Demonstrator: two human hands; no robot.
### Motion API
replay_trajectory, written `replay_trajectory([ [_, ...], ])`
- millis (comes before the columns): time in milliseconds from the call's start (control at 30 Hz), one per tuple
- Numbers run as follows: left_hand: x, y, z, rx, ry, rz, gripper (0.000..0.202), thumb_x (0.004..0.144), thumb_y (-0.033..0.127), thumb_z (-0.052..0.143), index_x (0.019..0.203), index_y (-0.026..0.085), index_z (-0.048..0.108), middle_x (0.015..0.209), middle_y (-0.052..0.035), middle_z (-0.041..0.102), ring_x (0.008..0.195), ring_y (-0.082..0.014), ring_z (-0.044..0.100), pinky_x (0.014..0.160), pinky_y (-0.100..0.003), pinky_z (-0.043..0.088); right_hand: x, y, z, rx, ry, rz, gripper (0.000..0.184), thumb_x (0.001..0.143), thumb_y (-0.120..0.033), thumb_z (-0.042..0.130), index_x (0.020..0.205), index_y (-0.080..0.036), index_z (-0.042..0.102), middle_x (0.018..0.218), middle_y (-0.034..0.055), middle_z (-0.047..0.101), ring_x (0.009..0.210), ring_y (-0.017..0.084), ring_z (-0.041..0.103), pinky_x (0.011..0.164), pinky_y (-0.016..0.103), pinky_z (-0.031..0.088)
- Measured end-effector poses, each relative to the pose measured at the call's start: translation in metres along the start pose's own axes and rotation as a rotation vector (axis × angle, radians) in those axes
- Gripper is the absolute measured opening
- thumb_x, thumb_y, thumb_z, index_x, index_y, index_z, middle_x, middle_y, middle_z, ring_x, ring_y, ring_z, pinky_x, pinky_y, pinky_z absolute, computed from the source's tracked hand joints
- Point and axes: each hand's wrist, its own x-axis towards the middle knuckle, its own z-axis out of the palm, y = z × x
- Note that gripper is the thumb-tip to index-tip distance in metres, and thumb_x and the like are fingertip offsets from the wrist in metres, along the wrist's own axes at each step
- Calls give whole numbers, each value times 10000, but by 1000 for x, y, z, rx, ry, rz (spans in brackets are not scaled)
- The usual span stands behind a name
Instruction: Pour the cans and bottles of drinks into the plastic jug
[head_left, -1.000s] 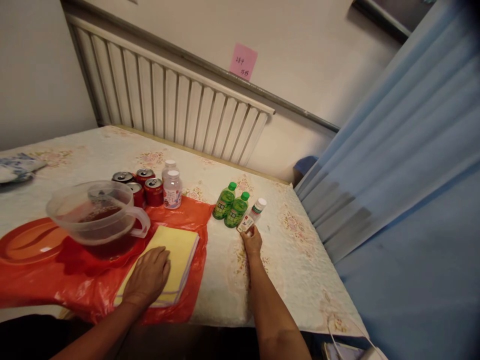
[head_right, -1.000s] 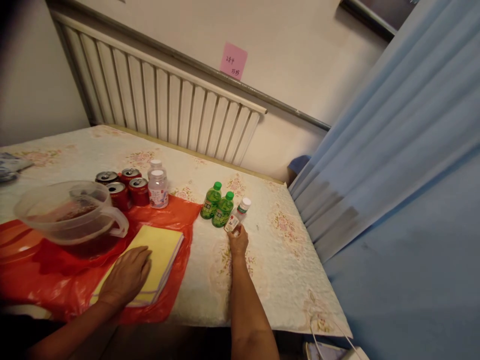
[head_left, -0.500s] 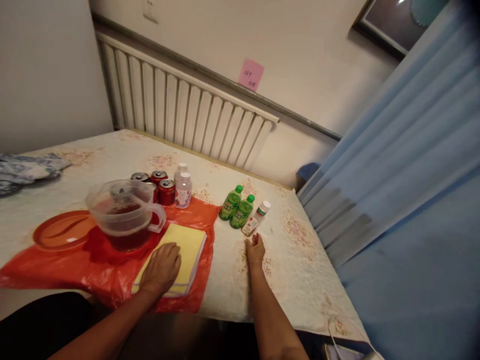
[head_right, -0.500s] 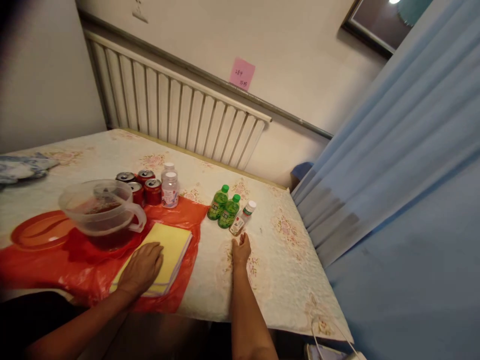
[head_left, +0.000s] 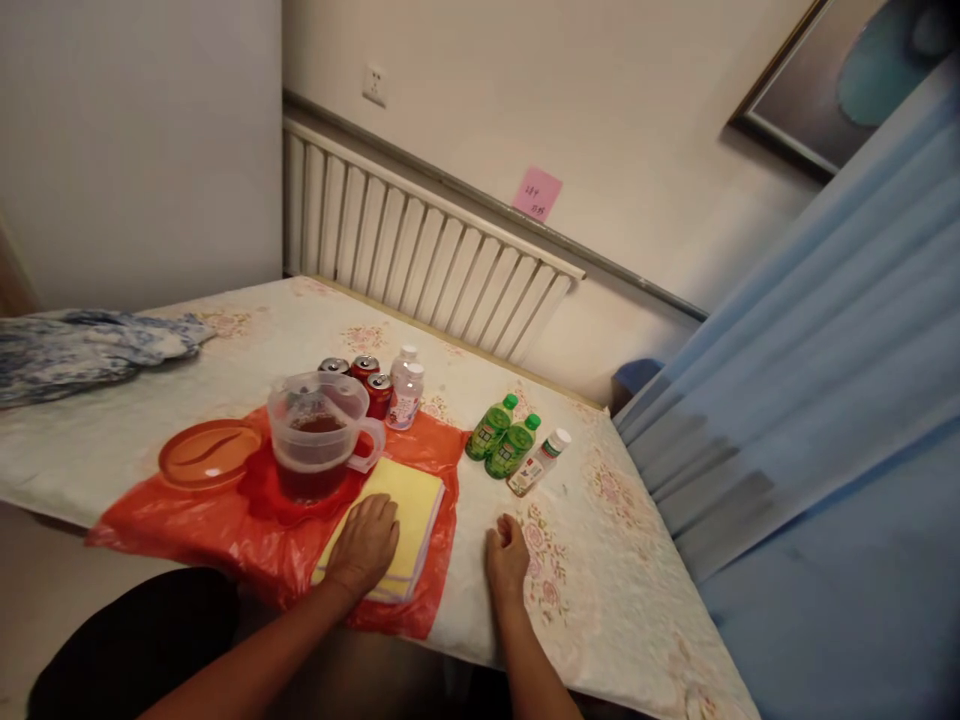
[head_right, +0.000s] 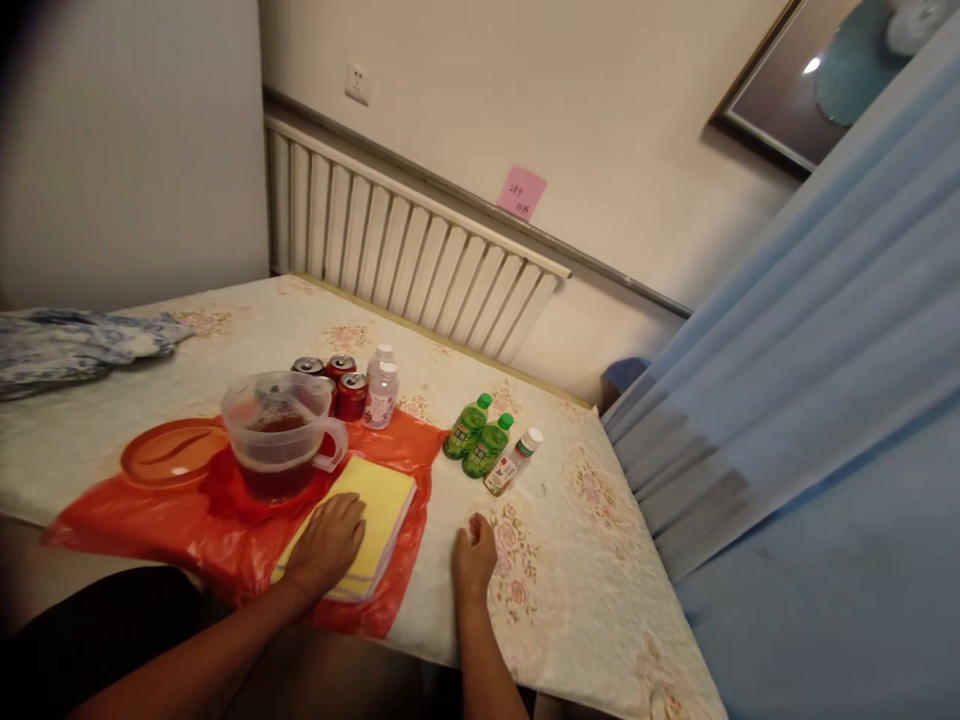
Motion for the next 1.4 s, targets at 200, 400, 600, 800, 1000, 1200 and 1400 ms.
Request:
replay_trajectory([
  [200, -2, -1, 2, -51, -24, -33, 248, 907, 164, 456, 1076, 139, 637, 1196, -156, 621, 1187, -293, 514, 1049, -448, 380, -26, -15, 11, -212, -65, -235, 427, 765, -282, 529, 1113, -90, 685, 1049, 170, 699, 1025, 310, 635, 934, 438, 487],
  [400, 7, -4, -1, -121, -112, -110, 279, 851, 143, 491, 1089, 143, 635, 1245, -148, 588, 1198, -301, 490, 1029, -454, 380, -26, -16, 11, -299, -48, -313, 404, 781, -232, 511, 1125, -93, 671, 1043, 161, 689, 999, 298, 629, 922, 432, 490],
  [600, 23, -6, -9, -269, -194, -71, 252, 828, 118, 467, 1011, 137, 638, 1081, -132, 611, 1075, -281, 521, 983, -440, 417, -28, -11, 12, -341, -44, -335, 372, 790, -217, 510, 1112, -114, 666, 1046, 152, 685, 990, 290, 626, 919, 426, 491],
  [800, 17, 0, 2, -445, -164, 48, 308, 823, 73, 438, 1056, 145, 626, 1136, -124, 597, 1123, -261, 506, 1061, -432, 392, -28, -13, 11, -370, -44, -358, 358, 796, -224, 512, 1107, -127, 662, 1030, 139, 682, 973, 284, 629, 902, 420, 500],
  [1000, 14, -7, 12, -597, -127, 67, 295, 801, 46, 433, 993, 171, 618, 1066, -95, 620, 1054, -241, 541, 1003, -400, 444, -28, -12, 10, -392, -29, -344, 357, 801, -246, 522, 1103, -130, 672, 1057, 145, 692, 978, 285, 641, 905, 422, 504],
  [1200, 16, -13, 15, -676, -118, 61, 300, 776, 36, 433, 975, 187, 600, 1036, -76, 622, 1023, -225, 550, 969, -385, 462, -29, -11, 10, -409, -37, -330, 360, 798, -254, 535, 1105, -132, 678, 1086, 150, 695, 1010, 295, 637, 929, 427, 495],
  [1400, 15, -14, 16, -689, -135, 53, 290, 774, 36, 425, 949, 195, 594, 1030, -75, 624, 1030, -226, 546, 972, -402, 464, -30, -14, 9, -379, -26, -336, 347, 789, -264, 551, 1091, -152, 682, 1073, 136, 703, 983, 279, 649, 910, 407, 502],
])
